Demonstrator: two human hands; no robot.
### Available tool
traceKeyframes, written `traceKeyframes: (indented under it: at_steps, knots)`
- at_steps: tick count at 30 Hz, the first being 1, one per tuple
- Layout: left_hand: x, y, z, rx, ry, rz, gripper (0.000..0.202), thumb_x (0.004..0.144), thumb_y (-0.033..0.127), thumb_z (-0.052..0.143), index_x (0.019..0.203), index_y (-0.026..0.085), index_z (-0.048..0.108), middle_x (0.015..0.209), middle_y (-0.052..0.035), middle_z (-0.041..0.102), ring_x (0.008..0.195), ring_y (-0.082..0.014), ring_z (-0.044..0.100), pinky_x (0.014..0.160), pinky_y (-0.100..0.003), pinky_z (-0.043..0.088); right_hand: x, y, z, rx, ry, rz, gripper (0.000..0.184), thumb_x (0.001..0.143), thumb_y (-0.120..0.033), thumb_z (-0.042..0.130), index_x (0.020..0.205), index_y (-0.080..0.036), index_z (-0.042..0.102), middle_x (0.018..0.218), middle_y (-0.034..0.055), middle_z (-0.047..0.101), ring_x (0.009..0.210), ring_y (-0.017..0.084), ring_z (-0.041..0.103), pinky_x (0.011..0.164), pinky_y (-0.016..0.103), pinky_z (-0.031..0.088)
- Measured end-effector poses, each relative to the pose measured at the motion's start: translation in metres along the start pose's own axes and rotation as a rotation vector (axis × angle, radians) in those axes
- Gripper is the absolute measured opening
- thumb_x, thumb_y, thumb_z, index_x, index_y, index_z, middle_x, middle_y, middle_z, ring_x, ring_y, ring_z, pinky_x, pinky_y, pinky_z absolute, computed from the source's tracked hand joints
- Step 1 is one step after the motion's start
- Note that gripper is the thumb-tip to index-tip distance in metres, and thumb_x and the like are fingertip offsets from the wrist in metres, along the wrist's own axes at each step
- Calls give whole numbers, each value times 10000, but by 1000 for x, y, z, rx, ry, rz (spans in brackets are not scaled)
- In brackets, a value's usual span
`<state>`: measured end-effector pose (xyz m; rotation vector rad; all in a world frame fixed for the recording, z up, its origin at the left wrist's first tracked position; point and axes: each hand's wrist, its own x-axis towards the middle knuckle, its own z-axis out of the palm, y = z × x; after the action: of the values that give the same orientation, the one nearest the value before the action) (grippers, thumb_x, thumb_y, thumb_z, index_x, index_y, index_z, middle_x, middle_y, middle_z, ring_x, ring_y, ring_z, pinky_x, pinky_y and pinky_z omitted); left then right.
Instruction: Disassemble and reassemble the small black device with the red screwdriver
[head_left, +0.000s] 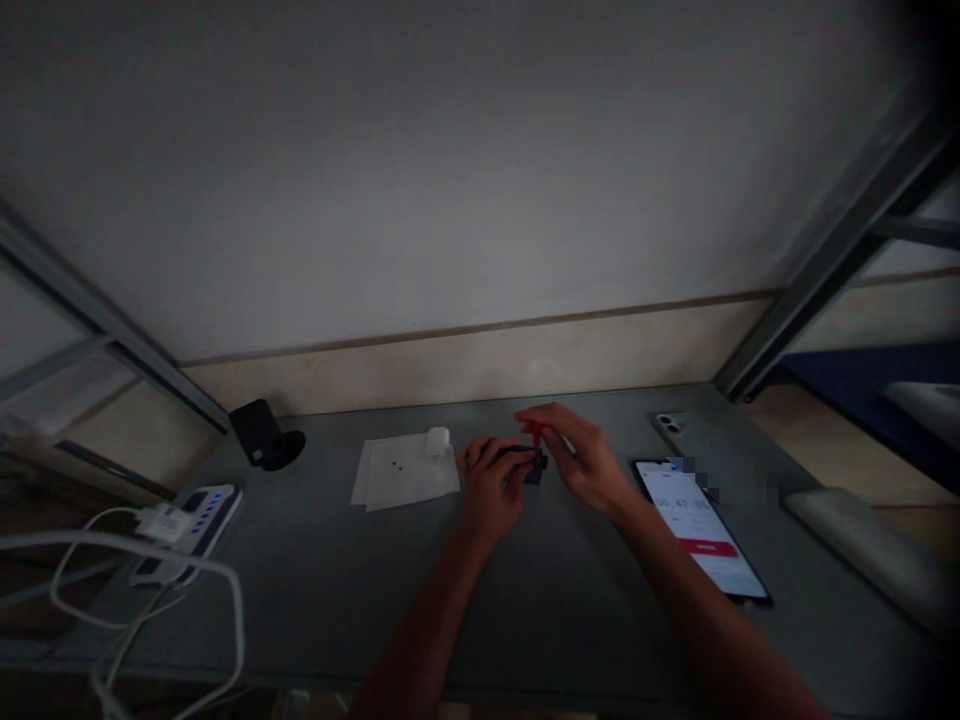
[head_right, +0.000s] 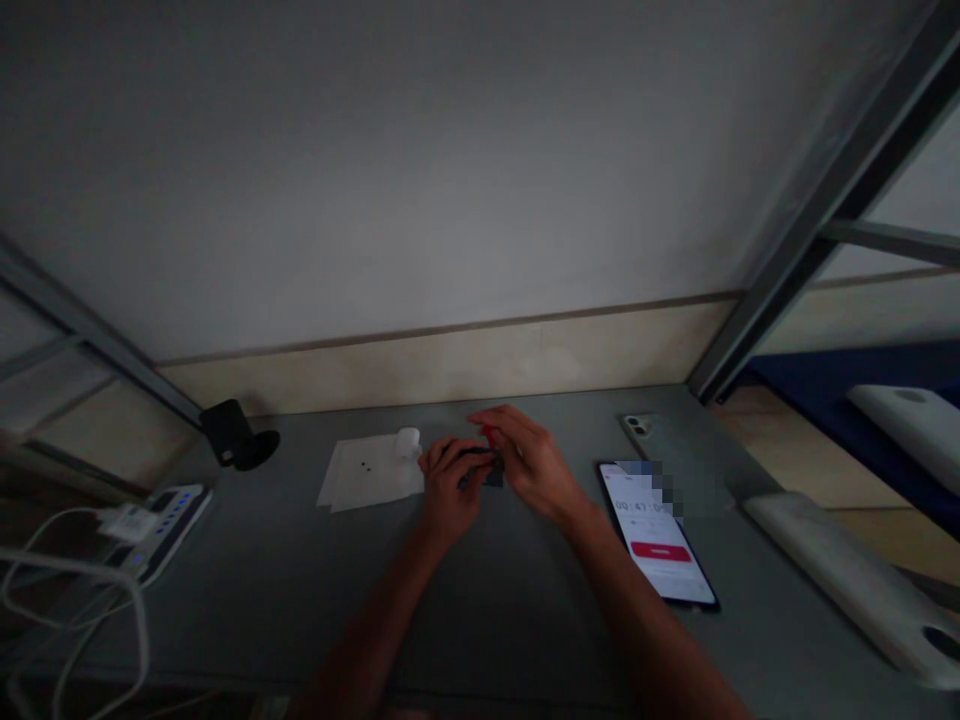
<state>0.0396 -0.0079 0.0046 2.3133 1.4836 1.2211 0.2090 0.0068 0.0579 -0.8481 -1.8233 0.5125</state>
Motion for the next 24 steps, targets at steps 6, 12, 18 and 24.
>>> traceKeyframes:
  at_steps: [6, 12, 18, 24]
  knots:
    - [-1, -2, 2, -20, 3, 2, 149, 953, 283, 640, 1041, 320, 755, 1153, -14, 723, 1171, -241, 531, 1010, -441, 349, -3, 2, 5, 50, 128, 78, 42, 908, -233, 645, 941, -209, 653, 852, 34, 689, 748, 174, 652, 712, 305, 539]
    - [-1, -1, 1, -23, -3, 4, 147, 961, 285, 629, 1037, 314, 751, 1146, -15, 725, 1167, -237, 533, 1012, -443, 351, -5, 9, 7, -32, 177, 82, 143, 898, -244, 667, 1030, -221, 618, 852, 29, 677, 746, 177, 653, 713, 311, 539]
    - [-1, 1, -1, -9, -5, 5, 153, 957, 283, 636, 1056, 323, 746, 1148, -16, 724, 1171, -240, 529, 1009, -446, 349, -4, 5, 0, -12, 82, 34, 176, 976, -245, 543, 1097, -227, 670, 1019, 64, 711, 888, 198, 684, 817, 346, 548]
    - [-2, -1, 0, -3, -7, 9, 136, 952, 289, 643, 1036, 315, 747, 1156, -8, 724, 1171, -237, 525, 1011, -443, 349, -5, 4, 6, 101, 164, 98, 71, 902, -269, 671, 944, -214, 661, 868, 39, 696, 768, 184, 676, 732, 326, 557]
